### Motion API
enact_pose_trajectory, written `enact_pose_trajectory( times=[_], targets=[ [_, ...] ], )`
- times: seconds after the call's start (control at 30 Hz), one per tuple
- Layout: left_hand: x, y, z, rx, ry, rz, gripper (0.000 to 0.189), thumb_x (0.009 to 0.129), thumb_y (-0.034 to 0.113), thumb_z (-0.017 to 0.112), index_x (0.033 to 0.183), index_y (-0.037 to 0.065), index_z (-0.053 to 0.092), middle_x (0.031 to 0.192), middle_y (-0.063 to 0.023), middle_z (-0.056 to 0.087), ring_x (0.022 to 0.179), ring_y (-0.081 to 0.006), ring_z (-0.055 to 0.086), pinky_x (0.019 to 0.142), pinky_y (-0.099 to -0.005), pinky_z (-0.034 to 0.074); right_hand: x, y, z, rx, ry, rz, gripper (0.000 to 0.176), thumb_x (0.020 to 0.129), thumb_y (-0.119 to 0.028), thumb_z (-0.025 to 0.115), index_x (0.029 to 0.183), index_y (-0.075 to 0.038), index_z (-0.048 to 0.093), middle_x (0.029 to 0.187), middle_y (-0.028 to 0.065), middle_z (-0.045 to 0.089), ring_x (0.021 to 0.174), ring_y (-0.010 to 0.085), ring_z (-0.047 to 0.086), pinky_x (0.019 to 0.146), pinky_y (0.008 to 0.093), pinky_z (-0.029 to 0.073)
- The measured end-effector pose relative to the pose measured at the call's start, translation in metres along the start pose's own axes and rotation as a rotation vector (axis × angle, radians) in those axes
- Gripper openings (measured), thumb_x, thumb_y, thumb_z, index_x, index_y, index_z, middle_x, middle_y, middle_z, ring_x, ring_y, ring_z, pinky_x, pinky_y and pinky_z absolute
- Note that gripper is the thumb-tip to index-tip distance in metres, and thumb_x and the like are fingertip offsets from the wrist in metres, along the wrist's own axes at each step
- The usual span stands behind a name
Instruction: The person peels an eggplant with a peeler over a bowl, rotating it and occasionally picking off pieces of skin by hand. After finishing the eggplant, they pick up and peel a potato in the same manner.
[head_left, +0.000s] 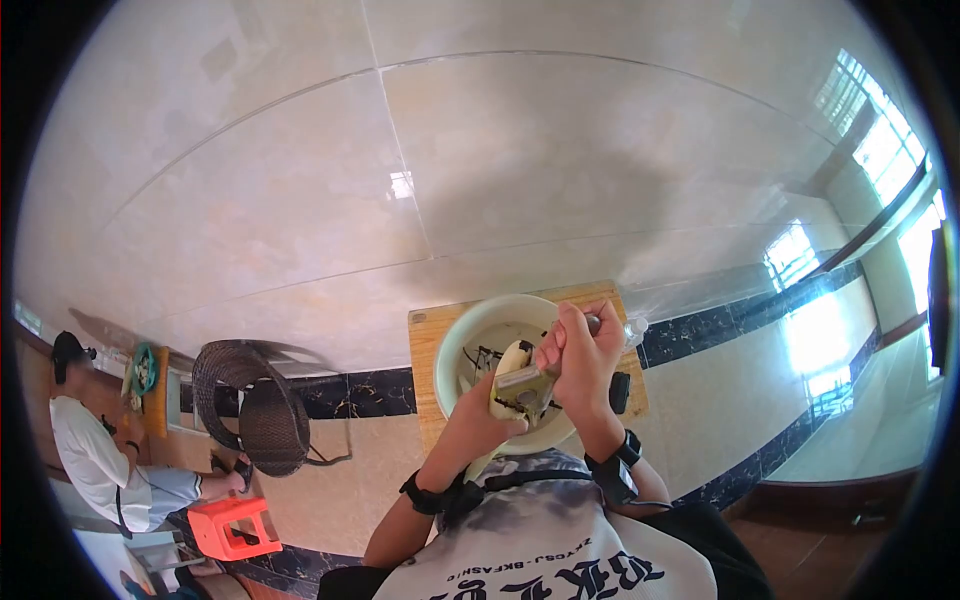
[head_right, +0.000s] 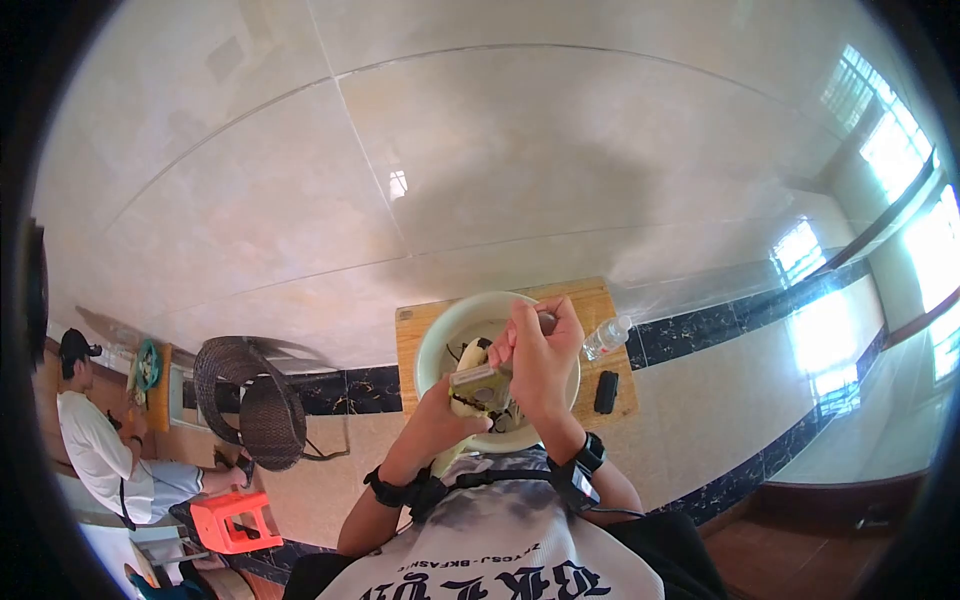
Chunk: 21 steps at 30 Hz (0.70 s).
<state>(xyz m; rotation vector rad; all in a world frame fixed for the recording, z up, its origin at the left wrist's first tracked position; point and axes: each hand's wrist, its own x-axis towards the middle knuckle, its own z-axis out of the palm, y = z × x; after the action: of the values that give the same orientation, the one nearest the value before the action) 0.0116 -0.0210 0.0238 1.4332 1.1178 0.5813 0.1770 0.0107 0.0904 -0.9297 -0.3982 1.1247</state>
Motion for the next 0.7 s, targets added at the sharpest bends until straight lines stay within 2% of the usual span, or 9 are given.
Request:
enact_pose_trajectory(
  times=[0.13,0.33,0.43,0.53,0.57,0.67,0.7],
  targets=[
    [0.002,-0.011,-0.004,0.095,0.025,0.007,0.088,0.069,0.017,0.086,0.148,0.007,0.049,0.116,-0.0191,0.074,0.111,-0.0369,0.071,0.097,-0.0432,0.055,0.002,0.009,-0.003,-0.027,-0.001,-0.075,0.022,0.101,-0.004,0.060,0.092,-0.006,0.040,0.065,0.0047,0.051,0.049,0.0129,0.050,0.043,0.0321,0.045],
    [-0.002,-0.002,-0.010,0.167,0.058,-0.006,0.080,0.069,0.018,0.084,0.141,0.009,0.053,0.113,-0.0201,0.074,0.108,-0.0377,0.072,0.094,-0.0438,0.056,0.006,0.008,-0.002,-0.015,0.042,-0.071,0.021,0.100,-0.002,0.059,0.092,-0.006,0.040,0.065,0.0037,0.049,0.049,0.0141,0.049,0.044,0.0331,0.046],
    [-0.012,-0.014,-0.006,0.124,0.017,0.008,0.075,0.070,0.019,0.083,0.139,0.009,0.054,0.113,-0.0207,0.073,0.106,-0.0394,0.071,0.092,-0.0448,0.056,0.042,-0.005,-0.016,0.019,0.111,-0.226,0.022,0.098,-0.002,0.060,0.091,-0.008,0.040,0.064,0.0031,0.047,0.048,0.0148,0.047,0.045,0.0336,0.045],
    [-0.020,0.004,0.006,0.118,-0.060,0.066,0.073,0.071,0.019,0.082,0.138,0.008,0.055,0.114,-0.0211,0.073,0.105,-0.0408,0.070,0.092,-0.0457,0.056,0.064,-0.014,-0.024,0.086,0.170,-0.188,0.022,0.098,-0.002,0.060,0.089,-0.009,0.041,0.064,0.0031,0.046,0.048,0.0151,0.045,0.045,0.0337,0.044],
    [-0.015,-0.006,0.009,0.184,0.014,0.085,0.070,0.072,0.022,0.082,0.136,0.008,0.055,0.112,-0.0210,0.073,0.104,-0.0410,0.070,0.091,-0.0464,0.055,0.062,-0.015,-0.023,0.090,0.190,-0.188,0.022,0.098,-0.003,0.060,0.089,-0.009,0.041,0.064,0.0032,0.046,0.048,0.0153,0.045,0.045,0.0338,0.044],
    [-0.009,0.001,0.001,0.142,0.005,-0.102,0.082,0.074,0.015,0.084,0.148,0.006,0.050,0.126,-0.0188,0.071,0.116,-0.0320,0.069,0.102,-0.0415,0.053,0.046,-0.033,-0.022,0.090,0.214,-0.195,0.023,0.097,-0.003,0.060,0.088,-0.010,0.041,0.064,0.0035,0.046,0.047,0.0155,0.045,0.045,0.0340,0.044],
    [-0.008,0.000,-0.001,0.195,0.011,-0.109,0.080,0.073,0.019,0.084,0.145,0.005,0.052,0.124,-0.0203,0.072,0.114,-0.0339,0.070,0.100,-0.0413,0.054,0.042,-0.035,-0.022,0.091,0.191,-0.183,0.022,0.097,-0.002,0.060,0.089,-0.010,0.041,0.064,0.0036,0.046,0.047,0.0155,0.045,0.045,0.0341,0.044]
  ],
)
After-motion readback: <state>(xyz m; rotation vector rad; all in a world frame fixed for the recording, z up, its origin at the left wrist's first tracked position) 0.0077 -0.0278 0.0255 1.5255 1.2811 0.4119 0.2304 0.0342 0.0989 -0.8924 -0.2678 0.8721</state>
